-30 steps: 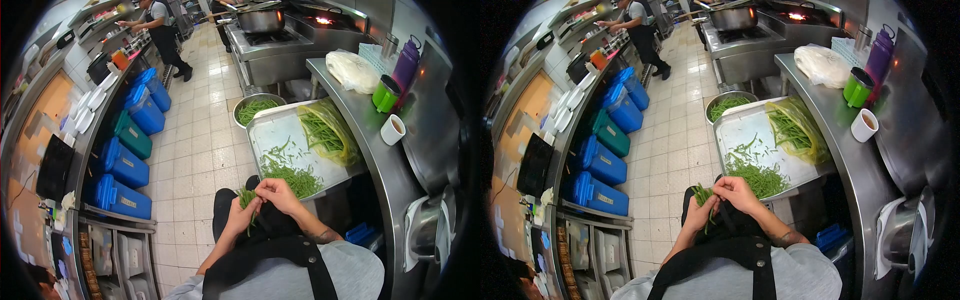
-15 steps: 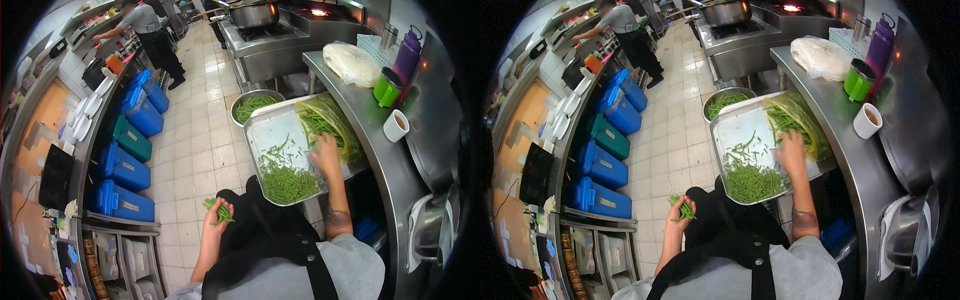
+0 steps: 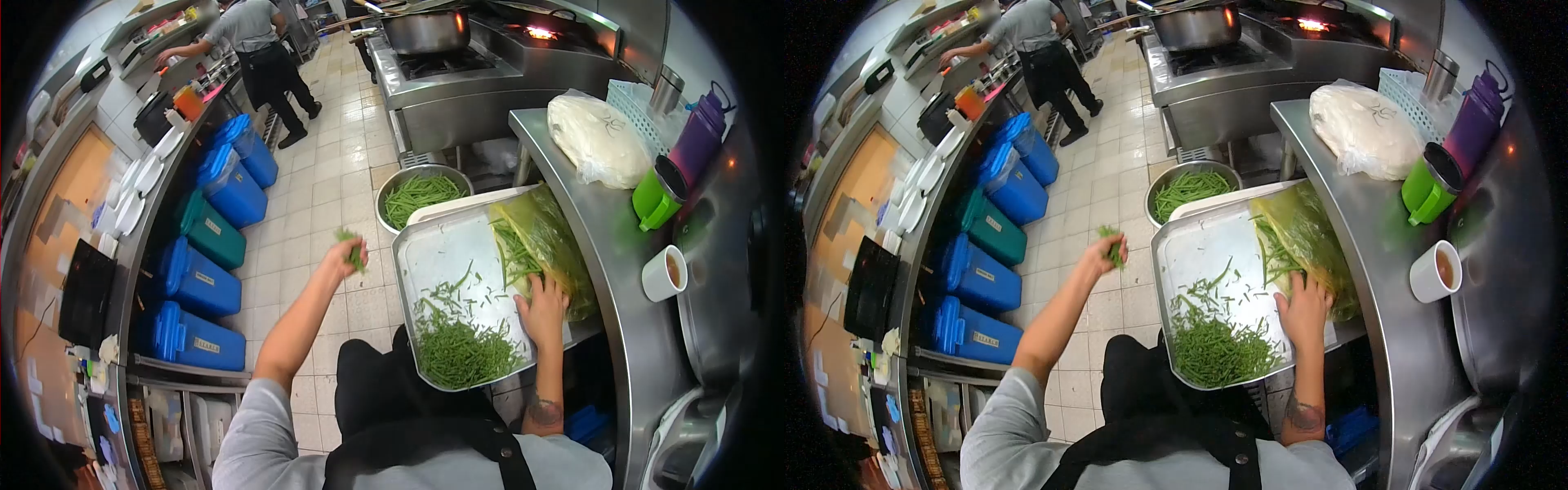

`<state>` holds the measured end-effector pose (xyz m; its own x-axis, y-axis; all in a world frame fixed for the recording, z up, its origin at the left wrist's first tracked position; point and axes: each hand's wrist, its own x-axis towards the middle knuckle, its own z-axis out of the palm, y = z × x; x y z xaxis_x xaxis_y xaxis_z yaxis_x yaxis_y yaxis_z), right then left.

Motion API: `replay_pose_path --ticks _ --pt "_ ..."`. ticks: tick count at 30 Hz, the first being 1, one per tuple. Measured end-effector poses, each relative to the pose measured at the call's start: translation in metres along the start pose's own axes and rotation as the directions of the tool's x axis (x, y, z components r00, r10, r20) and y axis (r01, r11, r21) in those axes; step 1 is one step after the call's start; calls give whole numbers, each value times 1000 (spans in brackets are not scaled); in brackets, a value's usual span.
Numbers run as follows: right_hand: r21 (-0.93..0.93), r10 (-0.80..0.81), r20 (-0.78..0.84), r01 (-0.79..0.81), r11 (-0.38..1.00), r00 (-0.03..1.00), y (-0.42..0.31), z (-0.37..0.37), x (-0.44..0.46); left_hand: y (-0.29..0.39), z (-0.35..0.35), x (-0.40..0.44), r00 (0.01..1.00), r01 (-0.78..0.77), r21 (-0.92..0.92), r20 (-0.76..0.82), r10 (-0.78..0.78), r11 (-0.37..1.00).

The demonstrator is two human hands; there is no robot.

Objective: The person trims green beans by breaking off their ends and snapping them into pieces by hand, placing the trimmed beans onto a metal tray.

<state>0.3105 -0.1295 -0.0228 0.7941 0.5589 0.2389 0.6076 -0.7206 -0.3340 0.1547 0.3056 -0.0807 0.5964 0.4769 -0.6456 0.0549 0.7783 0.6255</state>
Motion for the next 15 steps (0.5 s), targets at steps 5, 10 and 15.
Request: replay_pose_path --ticks 5,10,15 --pt "33 26 2 -26 999 1000 1 2 2 45 108 86 989 -112 43 97 107 993" --pt "72 43 17 -44 996 999 -3 -4 4 33 161 70 980 -196 -170 -59 189 966" --pt "303 53 -161 -2 953 986 8 4 11 -5 110 62 975 -191 153 -82 205 970"
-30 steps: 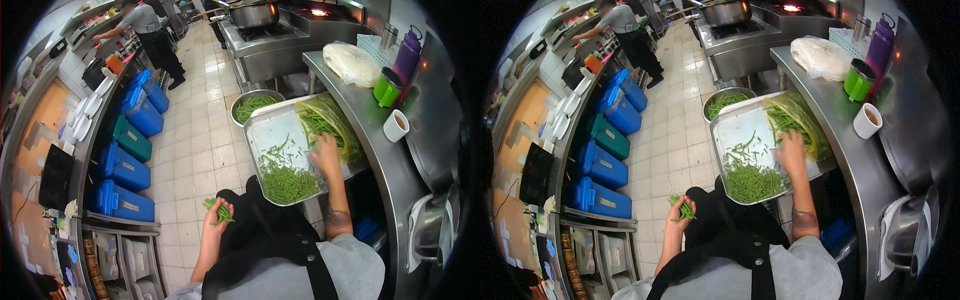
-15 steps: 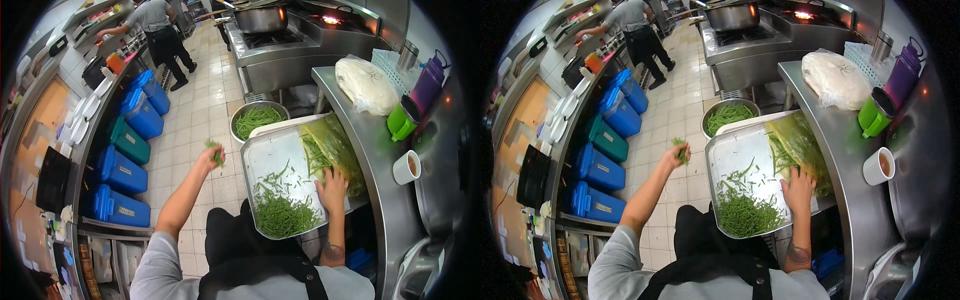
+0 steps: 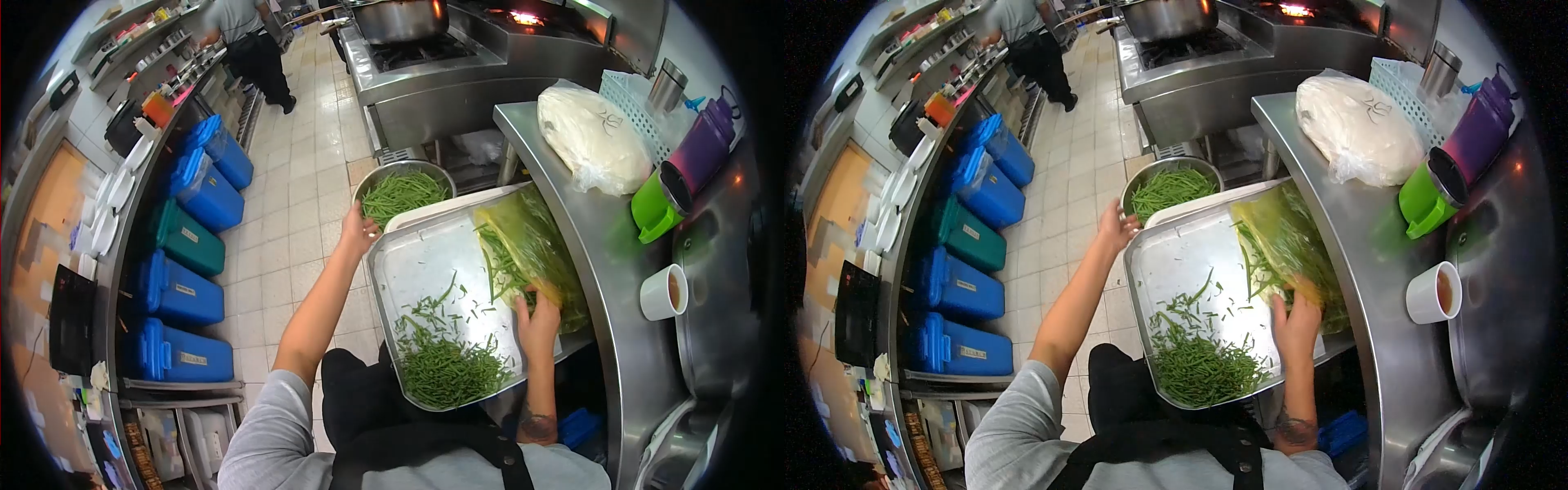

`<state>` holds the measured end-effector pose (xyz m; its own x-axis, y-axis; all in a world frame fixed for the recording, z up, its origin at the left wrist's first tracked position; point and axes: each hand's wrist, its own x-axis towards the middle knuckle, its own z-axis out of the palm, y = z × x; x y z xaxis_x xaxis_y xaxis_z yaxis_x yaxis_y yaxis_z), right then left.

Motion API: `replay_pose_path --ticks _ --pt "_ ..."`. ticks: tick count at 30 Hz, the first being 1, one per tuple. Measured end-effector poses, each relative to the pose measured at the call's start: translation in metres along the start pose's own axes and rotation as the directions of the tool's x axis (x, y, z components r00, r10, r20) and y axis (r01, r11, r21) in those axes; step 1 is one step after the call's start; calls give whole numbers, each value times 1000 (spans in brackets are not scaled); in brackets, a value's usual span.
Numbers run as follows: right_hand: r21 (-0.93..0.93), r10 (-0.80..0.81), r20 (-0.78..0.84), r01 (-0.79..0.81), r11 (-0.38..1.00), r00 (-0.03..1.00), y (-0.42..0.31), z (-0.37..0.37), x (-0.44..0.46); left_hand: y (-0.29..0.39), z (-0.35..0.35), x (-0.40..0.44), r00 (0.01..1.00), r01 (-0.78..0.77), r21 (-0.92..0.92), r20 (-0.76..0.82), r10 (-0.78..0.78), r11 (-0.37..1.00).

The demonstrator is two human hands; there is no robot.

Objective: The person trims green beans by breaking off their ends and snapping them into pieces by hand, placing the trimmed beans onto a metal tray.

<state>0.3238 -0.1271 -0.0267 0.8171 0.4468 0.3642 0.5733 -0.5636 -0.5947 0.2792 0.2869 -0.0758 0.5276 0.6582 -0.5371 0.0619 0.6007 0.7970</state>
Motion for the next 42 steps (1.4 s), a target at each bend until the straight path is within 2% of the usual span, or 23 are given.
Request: replay_pose_path --ticks 2,3,5,6,7,8,11,14,17,19,20,23,25,29,32,33,36,37,39,40,41,42 --pt "-49 25 -79 -29 998 997 1 3 -1 -15 -19 -19 999 -54 91 0 54 994" --pt "-99 82 -29 -85 992 996 1 3 -1 -20 -29 -30 994 -111 142 22 109 984" --pt "-203 192 61 -176 963 979 0 4 -2 -25 -31 -83 916 -382 283 -9 400 880" --pt "-212 147 44 -135 968 988 2 6 -2 -38 -41 -95 823 -532 360 8 568 766" --pt "-223 98 29 -89 971 995 5 8 -3 -51 -48 -106 761 -593 386 -18 648 707" --pt "-233 47 16 -41 971 999 5 8 -2 -59 -51 -133 735 -622 383 -13 678 683" --pt "-215 21 23 -15 977 1000 -4 4 1 -94 -60 -205 645 -641 526 -27 764 560" --pt "-205 138 112 -113 972 984 -15 -3 3 -131 -74 -258 676 -624 543 14 737 562" --pt "-315 69 94 -36 949 993 -15 1 1 -140 -87 -298 705 -622 548 80 705 559" --pt "-288 66 108 -33 957 992 -9 0 1 -139 -96 -318 730 -618 528 112 674 582" --pt "-272 64 116 -30 962 991 -5 0 2 -139 -101 -322 709 -636 536 122 695 555" --pt "-183 -147 -51 135 974 988 -3 -6 3 -135 -114 -332 662 -663 561 132 738 495" --pt "-156 -212 -144 190 969 967 -20 -17 3 -126 -121 -340 658 -656 575 120 743 489" --pt "30 -139 -260 152 988 956 -45 -30 5 -120 -123 -347 644 -673 544 99 758 501" --pt "345 15 -387 130 930 922 -70 -41 0 -118 -121 -353 607 -705 537 120 786 463" --pt "285 -65 -466 219 933 882 -74 -45 -3 -117 -119 -357 596 -714 538 132 792 448" --pt "517 3 -506 301 802 862 -82 -44 -14 -117 -108 -369 612 -728 508 179 771 460" --pt "556 24 -441 253 791 897 -89 -42 -23 -115 -100 -375 622 -736 474 190 760 484" --pt "623 -18 -196 139 770 980 -117 -38 -45 -120 -88 -378 630 -754 418 244 738 506" --pt "592 -110 71 47 805 991 -126 -35 -57 -115 -79 -386 646 -758 346 281 710 553" --pt "540 -182 338 -32 841 923 -136 -33 -70 -118 -71 -386 662 -749 228 296 688 622" --pt "548 -392 417 117 828 820 -156 -32 -81 -122 -63 -386 676 -723 107 313 667 682"
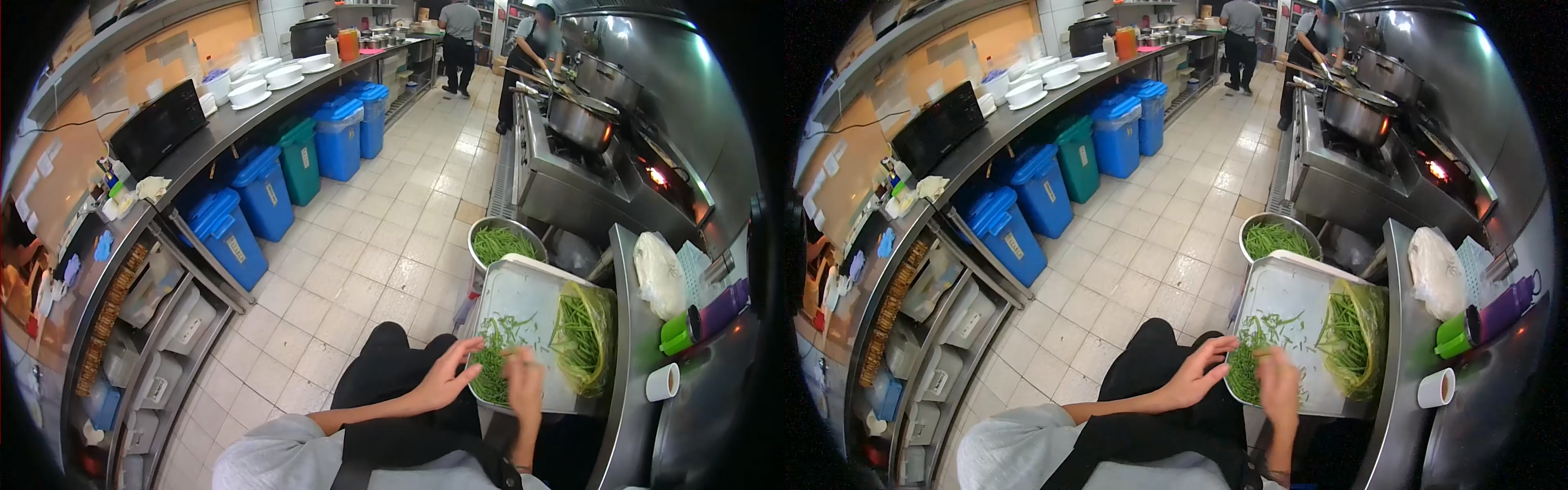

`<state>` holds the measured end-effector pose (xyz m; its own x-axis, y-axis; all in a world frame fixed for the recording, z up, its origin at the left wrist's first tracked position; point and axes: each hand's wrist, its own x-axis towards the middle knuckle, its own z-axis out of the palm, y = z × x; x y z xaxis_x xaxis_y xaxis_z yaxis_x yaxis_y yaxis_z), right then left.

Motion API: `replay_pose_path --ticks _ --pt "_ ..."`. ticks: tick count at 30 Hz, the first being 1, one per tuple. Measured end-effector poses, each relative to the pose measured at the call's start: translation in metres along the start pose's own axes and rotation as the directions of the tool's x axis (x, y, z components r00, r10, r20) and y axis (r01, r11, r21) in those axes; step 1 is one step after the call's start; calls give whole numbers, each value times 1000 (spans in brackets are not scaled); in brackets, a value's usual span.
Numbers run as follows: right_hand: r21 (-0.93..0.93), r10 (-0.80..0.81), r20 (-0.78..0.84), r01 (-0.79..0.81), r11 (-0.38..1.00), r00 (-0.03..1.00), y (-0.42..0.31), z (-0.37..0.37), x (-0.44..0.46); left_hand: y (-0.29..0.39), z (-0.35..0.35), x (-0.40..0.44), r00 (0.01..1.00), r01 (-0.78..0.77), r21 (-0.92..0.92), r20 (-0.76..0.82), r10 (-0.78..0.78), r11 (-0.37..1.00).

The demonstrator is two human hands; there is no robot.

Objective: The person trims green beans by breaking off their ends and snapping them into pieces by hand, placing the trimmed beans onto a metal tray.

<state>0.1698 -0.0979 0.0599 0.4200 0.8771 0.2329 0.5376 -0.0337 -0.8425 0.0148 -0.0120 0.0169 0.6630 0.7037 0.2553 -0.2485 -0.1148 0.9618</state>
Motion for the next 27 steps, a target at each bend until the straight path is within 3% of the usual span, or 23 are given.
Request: replay_pose_path --ticks 1,2,4,5,6,7,9,12,13,16,19,24,27 --pt "-35 39 160 -34 999 986 -19 12 -3 -7 7 -1 996 84 -133 39 -80 987" --pt "62 -76 235 63 996 969 -9 31 -8 -12 8 -3 988 154 -229 41 -149 961" --pt "-42 -36 218 46 998 975 -3 57 -17 -16 9 -5 960 274 -414 64 -273 868" --pt "-13 -71 240 77 997 968 -3 58 -18 -28 9 -8 977 198 -347 -6 -214 917" --pt "18 -108 260 107 994 960 -5 59 -18 -28 3 -8 958 271 -399 24 -286 876" --pt "71 -53 326 32 997 944 -4 57 -17 -28 -5 -11 933 342 -447 56 -356 826" --pt "160 42 463 -130 978 885 -1 49 -14 -21 -10 -13 910 355 -550 17 -415 756" --pt "119 161 455 -239 964 876 -5 45 -10 -26 -19 -5 895 165 -648 -218 -389 743" --pt "74 201 471 -266 961 859 -9 42 -9 -25 -27 -3 898 131 -707 -212 -385 695" --pt "55 133 527 -190 980 840 -7 41 -9 -13 -36 1 897 109 -691 -241 -369 715" --pt "100 108 465 -172 980 879 -4 49 -16 -9 -32 -2 921 182 -705 -123 -370 685" --pt "127 156 400 -223 967 903 14 60 -22 -16 -16 -14 932 240 -535 -106 -346 810" --pt "147 178 380 -249 957 908 16 57 -25 -17 -17 -17 946 238 -569 -47 -321 787"
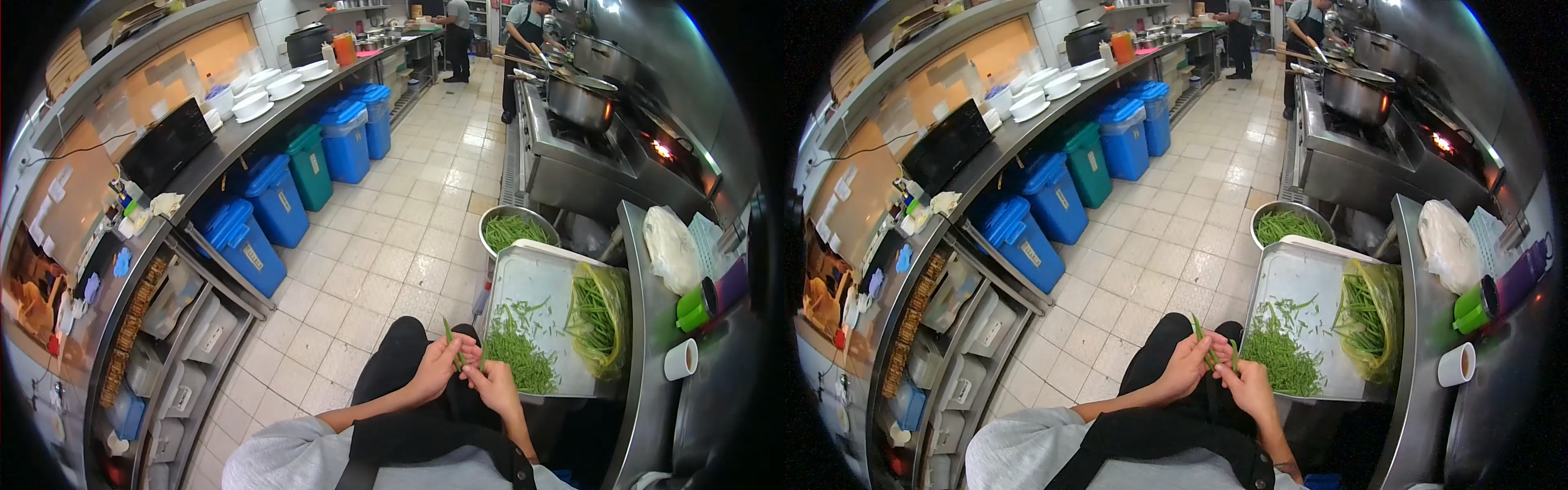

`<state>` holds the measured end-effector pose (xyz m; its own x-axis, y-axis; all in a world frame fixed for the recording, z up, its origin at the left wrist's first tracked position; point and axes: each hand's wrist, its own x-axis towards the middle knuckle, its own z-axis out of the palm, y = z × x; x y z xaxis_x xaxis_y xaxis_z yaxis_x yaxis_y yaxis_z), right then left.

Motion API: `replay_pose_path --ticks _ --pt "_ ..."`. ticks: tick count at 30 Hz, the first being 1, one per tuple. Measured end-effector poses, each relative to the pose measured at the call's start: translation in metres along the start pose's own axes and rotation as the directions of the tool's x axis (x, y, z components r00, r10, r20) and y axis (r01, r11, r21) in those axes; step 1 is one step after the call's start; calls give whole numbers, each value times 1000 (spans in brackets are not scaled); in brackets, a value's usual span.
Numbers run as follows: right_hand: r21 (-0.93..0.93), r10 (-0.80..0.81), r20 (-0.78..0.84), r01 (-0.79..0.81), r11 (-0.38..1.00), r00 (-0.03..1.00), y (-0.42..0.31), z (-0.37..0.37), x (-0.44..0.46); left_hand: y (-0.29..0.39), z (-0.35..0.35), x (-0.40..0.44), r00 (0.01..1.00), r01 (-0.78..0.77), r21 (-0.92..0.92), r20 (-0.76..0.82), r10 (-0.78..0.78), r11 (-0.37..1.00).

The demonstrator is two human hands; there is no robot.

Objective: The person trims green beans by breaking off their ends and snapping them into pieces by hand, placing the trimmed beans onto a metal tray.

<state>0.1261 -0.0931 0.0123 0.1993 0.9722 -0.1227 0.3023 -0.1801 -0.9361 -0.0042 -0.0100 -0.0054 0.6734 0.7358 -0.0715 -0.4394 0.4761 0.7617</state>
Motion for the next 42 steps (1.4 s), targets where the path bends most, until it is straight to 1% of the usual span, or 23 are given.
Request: replay_pose_path --ticks 1,4,7,8,10,13,16,19,20,23,26,28,29,30,31,32,33,34,35,38,40,41,42 --pt "10 1 -12 -1 1000 1000 0 -1 0 0 -1 0 1000 5 -6 24 -5 1000" --pt "64 77 -54 -73 995 996 3 -7 -1 6 6 -1 999 -24 47 -30 25 999" --pt "194 77 -58 -65 979 995 6 -7 -4 4 1 0 994 -91 196 -41 101 976" --pt "203 63 -65 -49 978 996 6 -7 -5 5 0 -2 989 -121 312 -43 141 942" --pt "220 36 -80 -18 975 996 5 -7 -6 15 1 -10 975 -170 530 -29 218 831" --pt "101 147 6 -147 984 989 -1 -12 -7 35 14 -24 914 -289 809 74 400 512" --pt "-256 15 30 -7 967 999 -3 -12 -7 34 15 -19 816 -478 821 282 504 313" --pt "-285 -186 -23 171 943 982 -6 -6 -6 13 -8 -10 837 -472 875 407 366 107" --pt "-280 -194 -72 167 945 978 -8 -6 -7 7 -14 -10 848 -462 883 413 333 80" --pt "-280 -235 -203 173 944 951 -14 -11 -4 9 -16 -13 960 -277 947 278 17 164" --pt "-291 -280 -270 199 936 921 -10 -14 -2 19 2 -18 986 -65 912 122 -117 405" --pt "-317 -357 -315 257 913 879 -8 -12 2 12 6 -16 988 -71 855 130 -79 513" --pt "-326 -342 -323 235 916 882 -15 -13 2 6 8 -16 990 -64 819 125 -69 570" --pt "-239 -324 -353 251 938 877 -16 -10 2 -1 8 -12 985 -23 734 131 -108 679" --pt "-214 -332 -376 267 940 865 -13 -7 2 -7 9 -9 980 25 633 136 -143 774" --pt "-140 -273 -385 236 962 882 -17 -4 0 -11 11 -10 978 76 513 128 -164 855" --pt "47 -145 -376 175 983 915 -31 -3 -3 -13 12 -10 977 119 385 120 -177 915" --pt "193 -48 -346 121 974 937 -31 -2 -2 -15 13 -8 976 133 296 128 -177 946" --pt "332 35 -306 72 940 952 -29 -3 -3 -15 16 -11 978 168 154 95 -184 974" --pt "363 -46 -380 195 911 924 -9 3 4 -4 20 -13 972 233 65 20 -235 970" --pt "185 -91 -339 161 969 936 -2 2 3 -1 14 -13 968 252 10 -15 -252 968" --pt "93 -113 -315 149 984 942 0 2 1 0 11 -12 966 260 37 -17 -259 965" --pt "100 -106 -285 139 985 953 -6 1 -1 2 7 -11 964 264 66 -22 -263 962"
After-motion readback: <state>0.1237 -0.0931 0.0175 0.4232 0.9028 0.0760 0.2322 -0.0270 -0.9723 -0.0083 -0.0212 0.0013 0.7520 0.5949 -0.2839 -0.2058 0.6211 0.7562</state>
